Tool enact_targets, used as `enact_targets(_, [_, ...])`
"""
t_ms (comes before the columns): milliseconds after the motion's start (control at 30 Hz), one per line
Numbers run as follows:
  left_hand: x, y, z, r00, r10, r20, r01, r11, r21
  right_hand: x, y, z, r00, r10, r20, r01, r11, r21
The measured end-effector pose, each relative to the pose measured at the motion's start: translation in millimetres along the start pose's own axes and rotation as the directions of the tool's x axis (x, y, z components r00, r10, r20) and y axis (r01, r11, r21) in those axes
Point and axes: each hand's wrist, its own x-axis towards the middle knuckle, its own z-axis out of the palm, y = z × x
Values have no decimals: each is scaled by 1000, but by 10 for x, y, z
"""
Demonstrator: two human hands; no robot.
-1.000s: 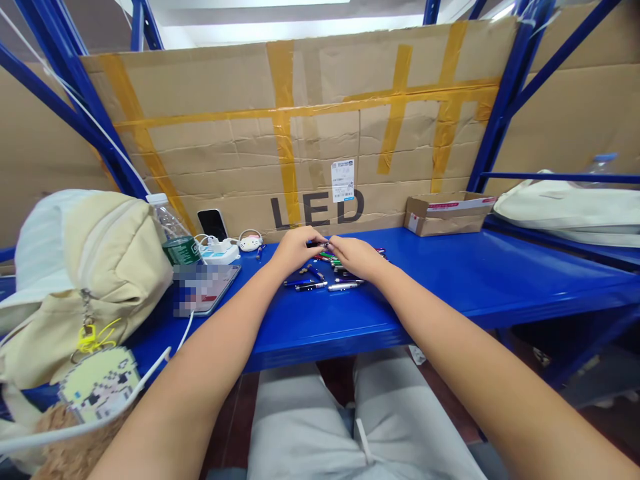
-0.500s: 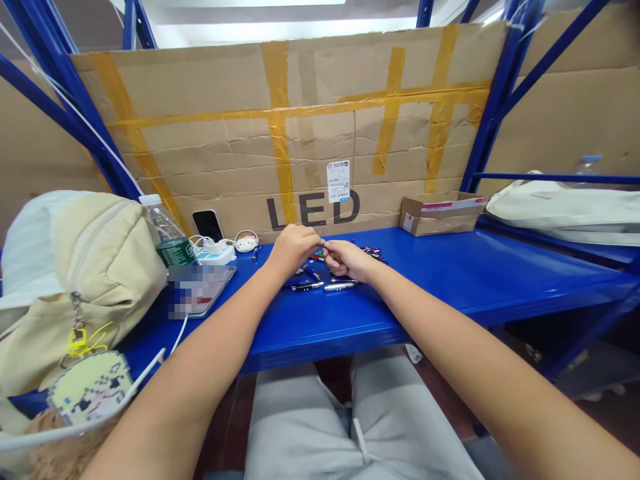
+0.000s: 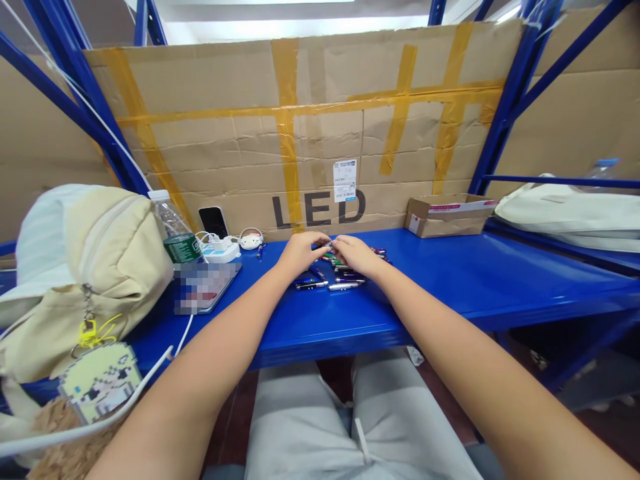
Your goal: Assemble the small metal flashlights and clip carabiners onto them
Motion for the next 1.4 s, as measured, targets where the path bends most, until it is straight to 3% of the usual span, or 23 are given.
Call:
enact_targets(333, [9, -137, -46, 986, -157, 50, 162, 977, -139, -24, -47, -62, 996, -40, -83, 22, 978, -209])
enact_targets(467, [-2, -277, -121, 959, -274, 78, 284, 938, -197, -32, -2, -90, 995, -99, 3, 89, 887, -454])
enact_targets(633, [-11, -403, -185, 903, -417, 105, 430, 871, -239, -82, -14, -94, 993, -50, 110, 111, 728, -676])
enact_targets(767, [-5, -480, -181, 901, -424, 88, 433, 878, -204, -106, -32, -45, 981, -112, 156, 191, 618, -762])
enact_targets(900, [-9, -506, -163, 921, -383, 77, 390, 907, -157, -53, 25, -19, 968, -178, 178, 252, 648, -719])
enact_targets(1033, [-19, -488, -159, 925, -373, 75, 381, 909, -172, 28, 85, -183, 984, -175, 29, 150, 734, -662])
enact_targets(1167, [-21, -483, -163, 914, -393, 99, 405, 881, -246, 38, 127, -482, 972, -100, -211, -72, 729, -681])
enact_targets(1267, [-18, -487, -165, 917, -388, 91, 398, 883, -248, 19, 181, -635, 983, 60, -176, -168, 691, -703])
enact_targets(1400, [-22, -477, -156, 917, -386, 99, 399, 885, -238, 21, 270, -694, 977, 202, -69, -184, 637, -749])
